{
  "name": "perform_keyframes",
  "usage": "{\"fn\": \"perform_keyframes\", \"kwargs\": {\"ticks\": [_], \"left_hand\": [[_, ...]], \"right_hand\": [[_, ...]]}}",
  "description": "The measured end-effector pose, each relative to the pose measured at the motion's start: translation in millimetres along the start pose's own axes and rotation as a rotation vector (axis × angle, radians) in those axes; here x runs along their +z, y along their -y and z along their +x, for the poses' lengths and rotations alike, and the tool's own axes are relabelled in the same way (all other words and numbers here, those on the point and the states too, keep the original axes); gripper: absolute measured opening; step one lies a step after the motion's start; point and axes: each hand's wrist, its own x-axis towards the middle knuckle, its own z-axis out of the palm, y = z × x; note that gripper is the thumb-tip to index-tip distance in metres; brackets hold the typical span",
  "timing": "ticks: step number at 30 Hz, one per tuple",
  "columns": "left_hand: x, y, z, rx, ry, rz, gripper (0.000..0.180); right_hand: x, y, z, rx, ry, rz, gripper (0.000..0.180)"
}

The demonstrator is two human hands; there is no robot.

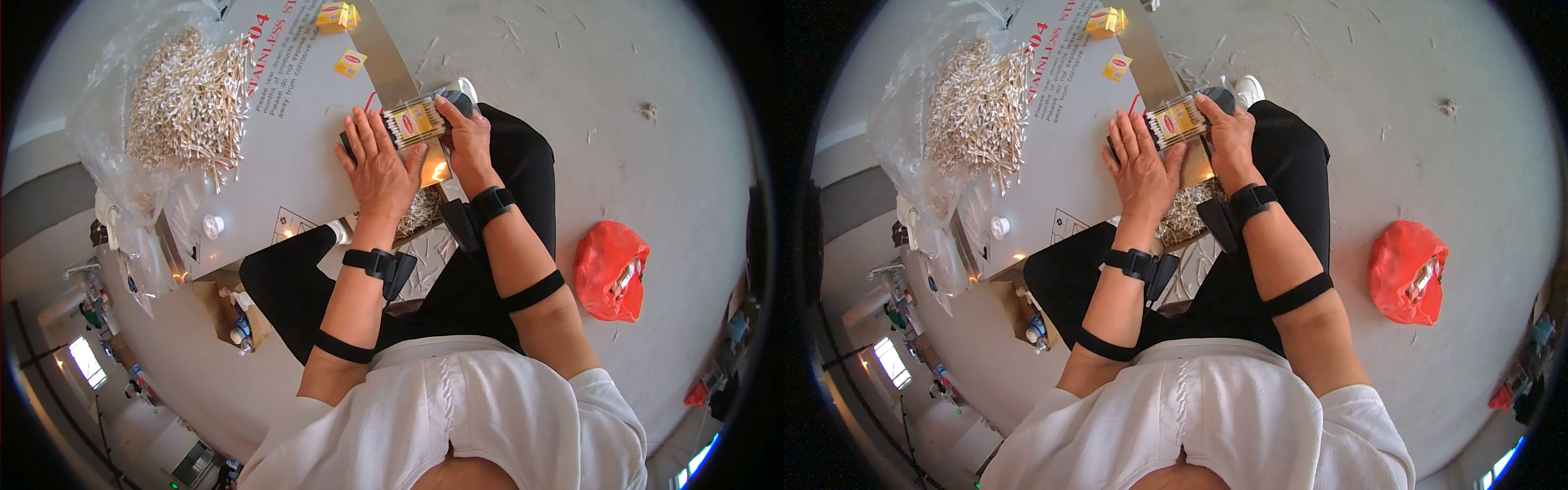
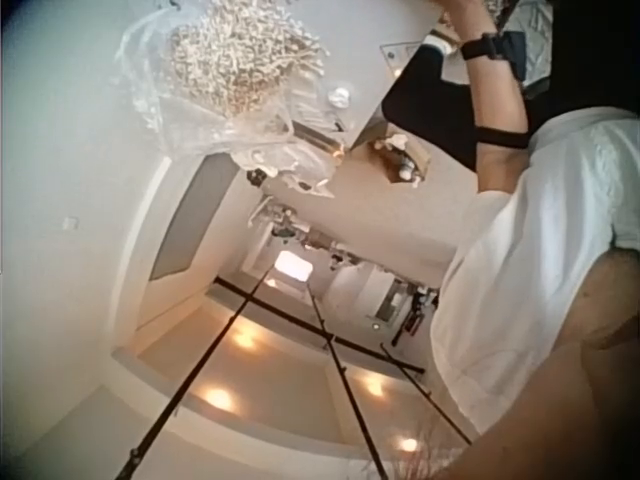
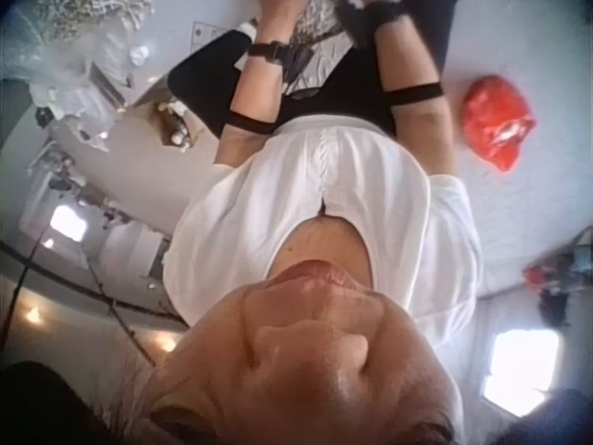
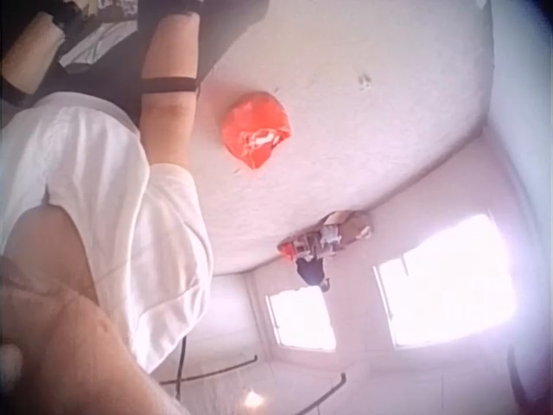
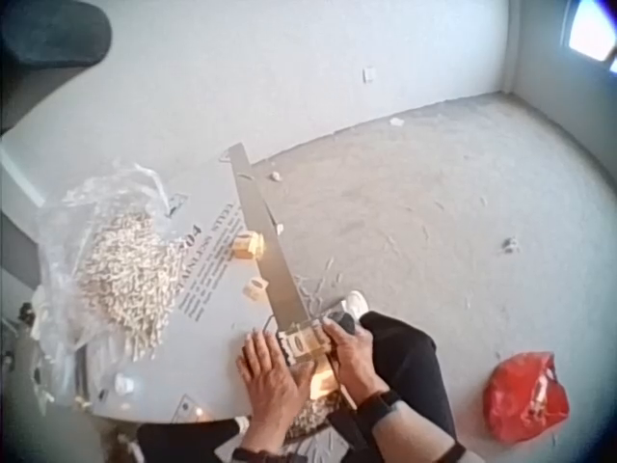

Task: Packing cotton swabs into small plastic bags.

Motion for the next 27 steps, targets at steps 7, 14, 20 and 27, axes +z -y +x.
{"fn": "perform_keyframes", "kwargs": {"ticks": [7,14,20,27], "left_hand": [[-1,-1,0,-0.008,0.029,-0.02,0.092],[-7,-11,-3,0.001,0.109,0.04,0.09],[-1,-5,-5,-0.02,0.015,0.004,0.095],[-4,-7,-12,-0.007,0.031,-0.002,0.096]], "right_hand": [[1,4,-4,-0.002,0.025,-0.051,0.013],[3,1,-1,-0.027,-0.015,-0.06,0.012],[5,3,-4,-0.057,-0.023,-0.115,0.012],[4,5,-9,-0.072,-0.017,-0.12,0.009]]}}
